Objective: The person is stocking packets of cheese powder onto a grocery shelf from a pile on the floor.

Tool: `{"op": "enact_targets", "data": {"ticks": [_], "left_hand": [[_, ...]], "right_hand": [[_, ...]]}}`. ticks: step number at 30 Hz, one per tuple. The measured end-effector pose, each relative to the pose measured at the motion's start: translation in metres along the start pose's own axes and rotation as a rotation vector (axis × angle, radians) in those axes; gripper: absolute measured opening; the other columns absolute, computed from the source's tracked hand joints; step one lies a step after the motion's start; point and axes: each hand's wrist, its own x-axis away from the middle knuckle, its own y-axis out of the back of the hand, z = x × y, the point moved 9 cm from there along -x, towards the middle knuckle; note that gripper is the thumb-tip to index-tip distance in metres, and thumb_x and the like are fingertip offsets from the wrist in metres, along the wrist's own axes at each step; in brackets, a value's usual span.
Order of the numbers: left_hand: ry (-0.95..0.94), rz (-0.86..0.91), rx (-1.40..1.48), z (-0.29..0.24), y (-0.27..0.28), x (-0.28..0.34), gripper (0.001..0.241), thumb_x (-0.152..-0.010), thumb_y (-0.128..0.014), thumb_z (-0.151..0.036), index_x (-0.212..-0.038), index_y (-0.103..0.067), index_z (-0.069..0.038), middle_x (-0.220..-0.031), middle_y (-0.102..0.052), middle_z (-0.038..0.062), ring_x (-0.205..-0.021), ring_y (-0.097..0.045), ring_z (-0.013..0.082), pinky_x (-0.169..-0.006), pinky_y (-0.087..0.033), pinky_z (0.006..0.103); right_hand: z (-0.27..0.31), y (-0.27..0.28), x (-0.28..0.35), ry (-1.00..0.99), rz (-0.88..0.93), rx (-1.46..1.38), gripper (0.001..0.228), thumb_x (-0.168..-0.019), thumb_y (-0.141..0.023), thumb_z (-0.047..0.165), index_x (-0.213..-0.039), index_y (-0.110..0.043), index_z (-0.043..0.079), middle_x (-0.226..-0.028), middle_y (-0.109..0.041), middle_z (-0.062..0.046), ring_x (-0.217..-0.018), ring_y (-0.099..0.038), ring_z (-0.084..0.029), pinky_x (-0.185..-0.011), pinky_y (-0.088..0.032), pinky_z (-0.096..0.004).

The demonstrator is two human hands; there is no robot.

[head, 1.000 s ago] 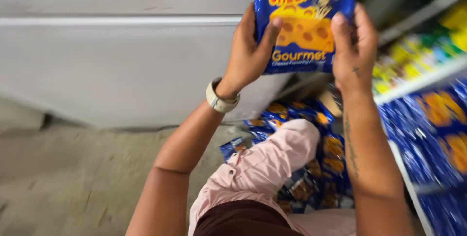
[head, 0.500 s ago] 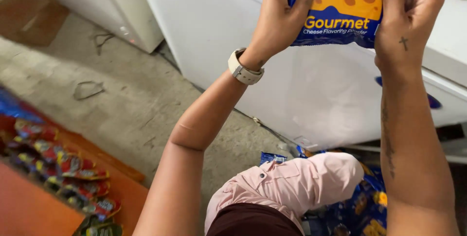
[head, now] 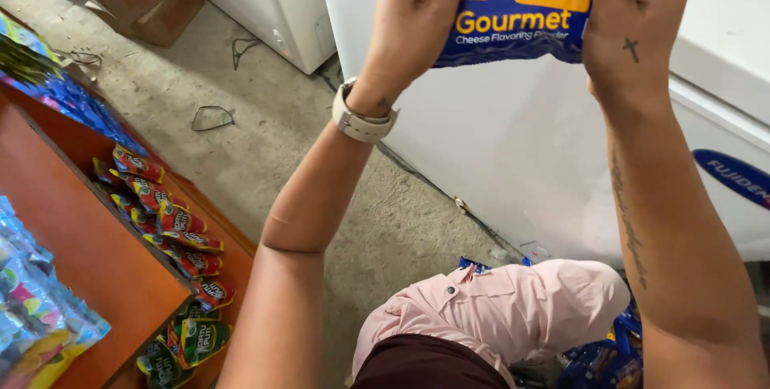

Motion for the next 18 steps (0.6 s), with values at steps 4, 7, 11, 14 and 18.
{"op": "enact_targets", "data": {"ticks": [4,7,11,14,18], "left_hand": [[0.037,0.041,-0.004,-0.001,0.000,0.000,0.032,-0.111,-0.060,-0.031,-0.106,-0.062,0.000,-0.084,-0.075,0.004,-0.074,-0.077,0.0080,-0.063,-0.062,0.0233],[0.025,0.044,-0.020,-0.003,-0.004,0.000,0.032,-0.111,-0.062,-0.032,-0.105,-0.062,0.000,-0.084,-0.075,0.004,-0.073,-0.076,0.0080,-0.062,-0.061,0.0231],[0.000,0.086,0.037,-0.007,-0.021,-0.001,0.031,-0.111,-0.064,-0.031,-0.111,-0.064,-0.001,-0.088,-0.075,0.005,-0.077,-0.077,0.0087,-0.065,-0.064,0.0237],[-0.079,-0.001,-0.012,-0.001,-0.031,0.000,0.029,-0.111,-0.067,-0.031,-0.113,-0.066,-0.002,-0.089,-0.075,0.006,-0.077,-0.074,0.0102,-0.067,-0.062,0.0234],[0.008,0.012,0.058,-0.009,-0.049,-0.005,0.033,-0.104,-0.073,-0.032,-0.113,-0.064,-0.002,-0.086,-0.075,0.006,-0.073,-0.076,0.0102,-0.068,-0.064,0.0247]], "right_hand": [[-0.002,-0.002,-0.003,-0.190,-0.094,-0.083,0.034,-0.128,-0.058,0.015,-0.099,-0.059,-0.003,-0.078,-0.060,-0.002,-0.064,-0.055,-0.006,-0.060,-0.042,-0.021],[-0.002,0.004,0.001,-0.199,-0.107,-0.085,0.033,-0.129,-0.059,0.014,-0.100,-0.059,-0.002,-0.080,-0.062,-0.003,-0.067,-0.059,-0.007,-0.061,-0.045,-0.022],[-0.003,0.025,0.012,-0.190,-0.127,0.017,0.036,-0.131,-0.062,0.015,-0.099,-0.057,-0.001,-0.080,-0.059,-0.003,-0.068,-0.059,-0.009,-0.064,-0.047,-0.022],[0.000,0.040,0.020,-0.070,-0.087,0.140,0.023,-0.128,-0.052,0.013,-0.112,-0.058,-0.004,-0.093,-0.062,-0.005,-0.079,-0.063,-0.011,-0.071,-0.051,-0.021],[0.024,0.041,0.022,0.061,0.034,0.161,0.021,-0.124,-0.043,0.011,-0.121,-0.055,-0.006,-0.112,-0.067,-0.009,-0.099,-0.070,-0.015,-0.089,-0.061,-0.025]]}}
